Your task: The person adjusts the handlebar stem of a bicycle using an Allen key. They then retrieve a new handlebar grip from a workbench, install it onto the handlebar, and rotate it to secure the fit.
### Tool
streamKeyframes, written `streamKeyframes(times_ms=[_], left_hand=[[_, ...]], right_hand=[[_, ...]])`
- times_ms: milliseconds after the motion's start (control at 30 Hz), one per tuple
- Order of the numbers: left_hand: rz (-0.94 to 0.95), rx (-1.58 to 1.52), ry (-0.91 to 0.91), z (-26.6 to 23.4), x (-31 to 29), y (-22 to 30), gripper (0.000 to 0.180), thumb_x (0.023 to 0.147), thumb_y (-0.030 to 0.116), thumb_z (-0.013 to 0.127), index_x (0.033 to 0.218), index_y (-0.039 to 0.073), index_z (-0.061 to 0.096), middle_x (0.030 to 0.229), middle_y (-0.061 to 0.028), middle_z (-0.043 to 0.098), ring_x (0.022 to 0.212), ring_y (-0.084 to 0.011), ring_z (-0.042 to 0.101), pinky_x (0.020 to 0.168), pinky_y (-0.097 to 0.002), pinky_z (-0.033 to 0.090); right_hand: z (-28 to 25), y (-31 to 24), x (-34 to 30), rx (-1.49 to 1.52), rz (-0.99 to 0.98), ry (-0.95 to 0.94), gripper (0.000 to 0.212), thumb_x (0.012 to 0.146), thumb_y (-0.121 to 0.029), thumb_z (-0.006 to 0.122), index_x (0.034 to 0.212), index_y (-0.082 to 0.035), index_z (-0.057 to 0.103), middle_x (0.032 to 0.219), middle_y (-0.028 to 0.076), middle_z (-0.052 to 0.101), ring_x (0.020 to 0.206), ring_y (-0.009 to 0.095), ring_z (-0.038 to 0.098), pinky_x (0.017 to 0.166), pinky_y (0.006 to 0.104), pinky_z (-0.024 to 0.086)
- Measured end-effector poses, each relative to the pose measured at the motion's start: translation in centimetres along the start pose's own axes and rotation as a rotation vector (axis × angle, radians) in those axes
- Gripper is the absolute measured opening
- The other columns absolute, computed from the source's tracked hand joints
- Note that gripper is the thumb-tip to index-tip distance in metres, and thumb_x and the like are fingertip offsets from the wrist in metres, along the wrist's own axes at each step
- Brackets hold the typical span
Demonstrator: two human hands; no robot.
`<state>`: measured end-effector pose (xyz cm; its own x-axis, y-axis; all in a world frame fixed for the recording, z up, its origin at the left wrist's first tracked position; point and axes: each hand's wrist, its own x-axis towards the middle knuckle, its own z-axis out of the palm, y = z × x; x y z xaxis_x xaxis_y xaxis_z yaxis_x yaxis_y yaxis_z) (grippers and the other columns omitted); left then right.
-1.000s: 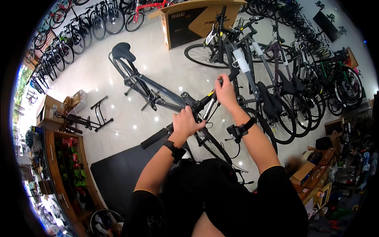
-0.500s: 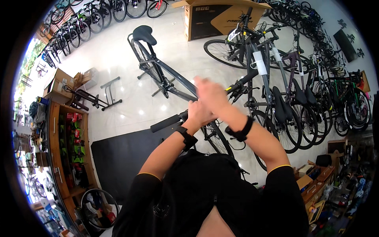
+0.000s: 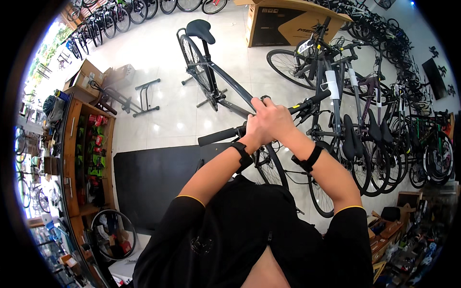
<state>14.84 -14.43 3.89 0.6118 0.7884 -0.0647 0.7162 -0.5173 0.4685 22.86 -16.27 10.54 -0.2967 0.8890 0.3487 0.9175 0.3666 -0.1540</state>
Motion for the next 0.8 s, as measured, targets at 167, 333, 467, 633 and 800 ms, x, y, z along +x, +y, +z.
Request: streamKeyframes(times_ms=[167,333,467,633,800], left_hand=[[-0.017,-0.06,-0.027,0.2,0.3,-0.4,0.081,0.067,0.073,0.069,0.101,0.001,0.057,0.082,-0.0126,0.067,0.075,-0.0298,0.067,0.077,-0.0435,0.045],[-0.055,0.027,0.032,-0.6,-0.5,0.0,0.079,0.069,0.07,0.068,0.104,0.0,0.058,0.088,-0.0164,0.069,0.08,-0.032,0.068,0.077,-0.0437,0.048],[-0.049,0.044,0.056,-0.3,-0.7,-0.3,0.078,0.067,0.07,0.069,0.099,0.0,0.055,0.088,-0.0167,0.068,0.081,-0.0328,0.068,0.079,-0.0434,0.048],[-0.025,0.07,0.043,0.0,-0.5,-0.5,0.079,0.068,0.071,0.068,0.1,0.0,0.055,0.086,-0.0146,0.067,0.08,-0.0302,0.067,0.077,-0.0414,0.048],[-0.04,0.068,0.012,-0.1,-0.5,-0.5,0.078,0.069,0.071,0.067,0.101,0.001,0.056,0.087,-0.0133,0.067,0.081,-0.0281,0.066,0.077,-0.04,0.047]], right_hand=[[-0.9,0.9,0.3,0.072,0.105,0.106,0.015,0.087,-0.012,0.061,0.101,-0.012,0.055,0.078,0.014,0.062,0.062,0.038,0.064,0.052,0.0446,0.053],[-1.1,4.1,0.6,0.211,0.232,0.22,0.014,0.093,-0.014,0.057,0.106,-0.009,0.054,0.082,0.02,0.063,0.072,0.041,0.065,0.061,0.0474,0.051],[-1.7,6.0,0.3,0.311,0.411,0.235,0.015,0.094,-0.014,0.057,0.107,-0.008,0.053,0.082,0.02,0.063,0.074,0.04,0.065,0.062,0.0446,0.049],[-1.7,8.0,-0.2,0.425,0.56,0.285,0.013,0.093,-0.014,0.057,0.104,-0.008,0.052,0.068,0.019,0.06,0.063,0.035,0.065,0.058,0.0435,0.048],[-0.2,11.5,-1.6,0.566,0.667,0.331,0.014,0.094,-0.015,0.056,0.105,-0.007,0.052,0.067,0.009,0.061,0.059,0.02,0.062,0.056,0.0363,0.048]])
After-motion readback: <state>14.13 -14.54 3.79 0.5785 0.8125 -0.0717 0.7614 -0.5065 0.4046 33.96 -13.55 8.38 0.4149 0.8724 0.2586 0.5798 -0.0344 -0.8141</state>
